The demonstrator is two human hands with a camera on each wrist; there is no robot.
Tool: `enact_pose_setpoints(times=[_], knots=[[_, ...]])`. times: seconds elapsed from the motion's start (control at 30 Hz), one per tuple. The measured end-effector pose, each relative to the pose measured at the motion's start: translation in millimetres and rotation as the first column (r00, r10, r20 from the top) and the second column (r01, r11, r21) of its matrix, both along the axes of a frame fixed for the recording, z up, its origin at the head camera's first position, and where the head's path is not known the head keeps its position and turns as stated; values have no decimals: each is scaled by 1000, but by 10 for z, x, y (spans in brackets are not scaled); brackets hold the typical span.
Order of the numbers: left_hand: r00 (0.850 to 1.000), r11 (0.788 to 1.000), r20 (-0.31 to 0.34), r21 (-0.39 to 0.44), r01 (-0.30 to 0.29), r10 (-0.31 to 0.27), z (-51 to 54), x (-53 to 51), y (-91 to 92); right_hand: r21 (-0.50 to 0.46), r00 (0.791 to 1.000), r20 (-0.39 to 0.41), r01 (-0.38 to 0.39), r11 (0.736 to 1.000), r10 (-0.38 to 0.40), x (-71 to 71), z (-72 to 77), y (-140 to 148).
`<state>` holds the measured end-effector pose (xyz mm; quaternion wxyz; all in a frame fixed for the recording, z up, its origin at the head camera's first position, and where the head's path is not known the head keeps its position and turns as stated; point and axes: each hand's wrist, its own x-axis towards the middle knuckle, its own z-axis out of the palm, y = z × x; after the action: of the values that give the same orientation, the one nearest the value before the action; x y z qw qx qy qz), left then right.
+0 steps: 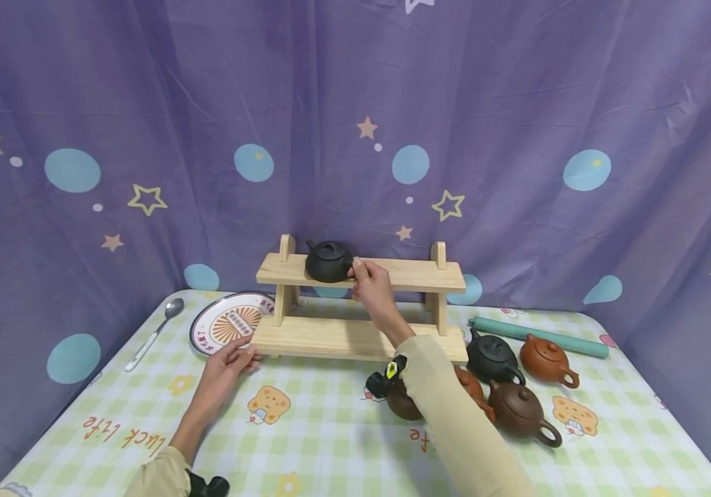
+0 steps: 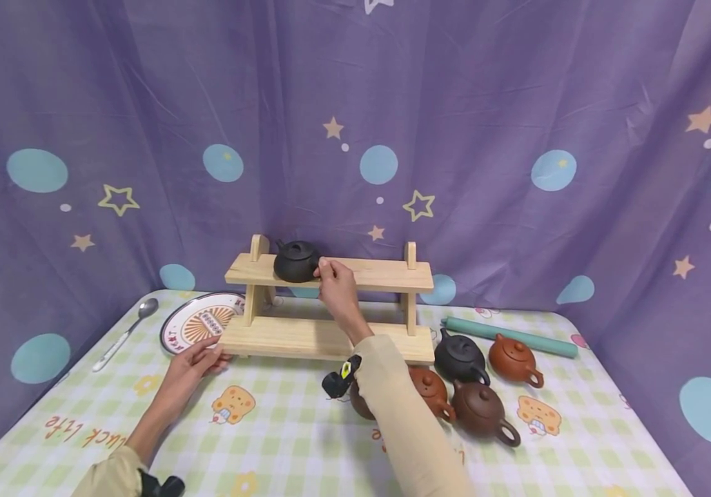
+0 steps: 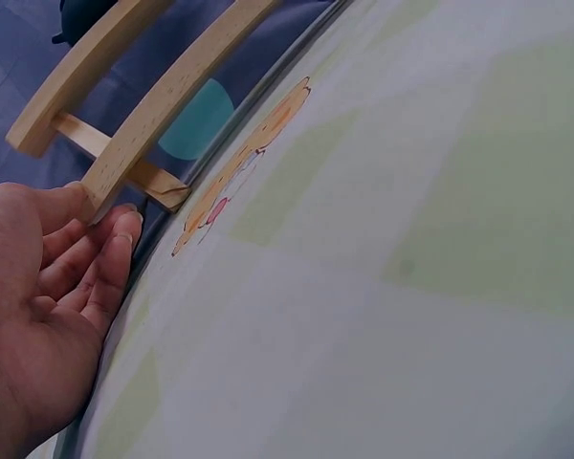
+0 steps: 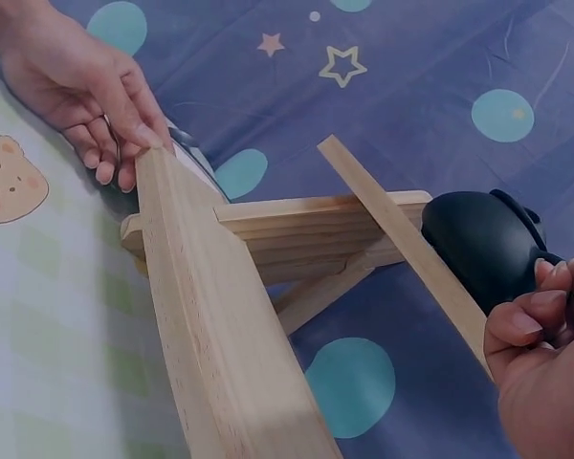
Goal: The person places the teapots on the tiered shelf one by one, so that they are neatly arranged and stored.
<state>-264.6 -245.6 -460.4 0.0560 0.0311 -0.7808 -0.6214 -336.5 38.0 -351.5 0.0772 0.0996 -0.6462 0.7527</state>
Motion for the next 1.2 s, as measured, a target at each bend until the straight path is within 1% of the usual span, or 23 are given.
enact_pose_setpoints(times=[0.23,0.4,0.5,0.67,0.97,1.2], knots=[[1000,1000,-11,10,1,-1,-1,8,-5,16,1000,2,-20,1000,20,15,29,-19],[1000,1000,-11,9,2,-2,-3,3,1,7,998,-3,-56,998,56,31,29,11],[1000,1000,-6,3,-1,1,-1,-4,7,9,998,7,-68,998,68,31,33,27],[1000,1000,4,-6,-4,4,9,-2,15,16,997,38,-62,998,61,22,42,38],[1000,1000,5,-9,-1,1,10,7,10,29,997,56,-54,998,52,61,41,71],[1000,1000,-5,-7,3,-3,7,13,11,47,998,35,-50,998,48,132,12,154]])
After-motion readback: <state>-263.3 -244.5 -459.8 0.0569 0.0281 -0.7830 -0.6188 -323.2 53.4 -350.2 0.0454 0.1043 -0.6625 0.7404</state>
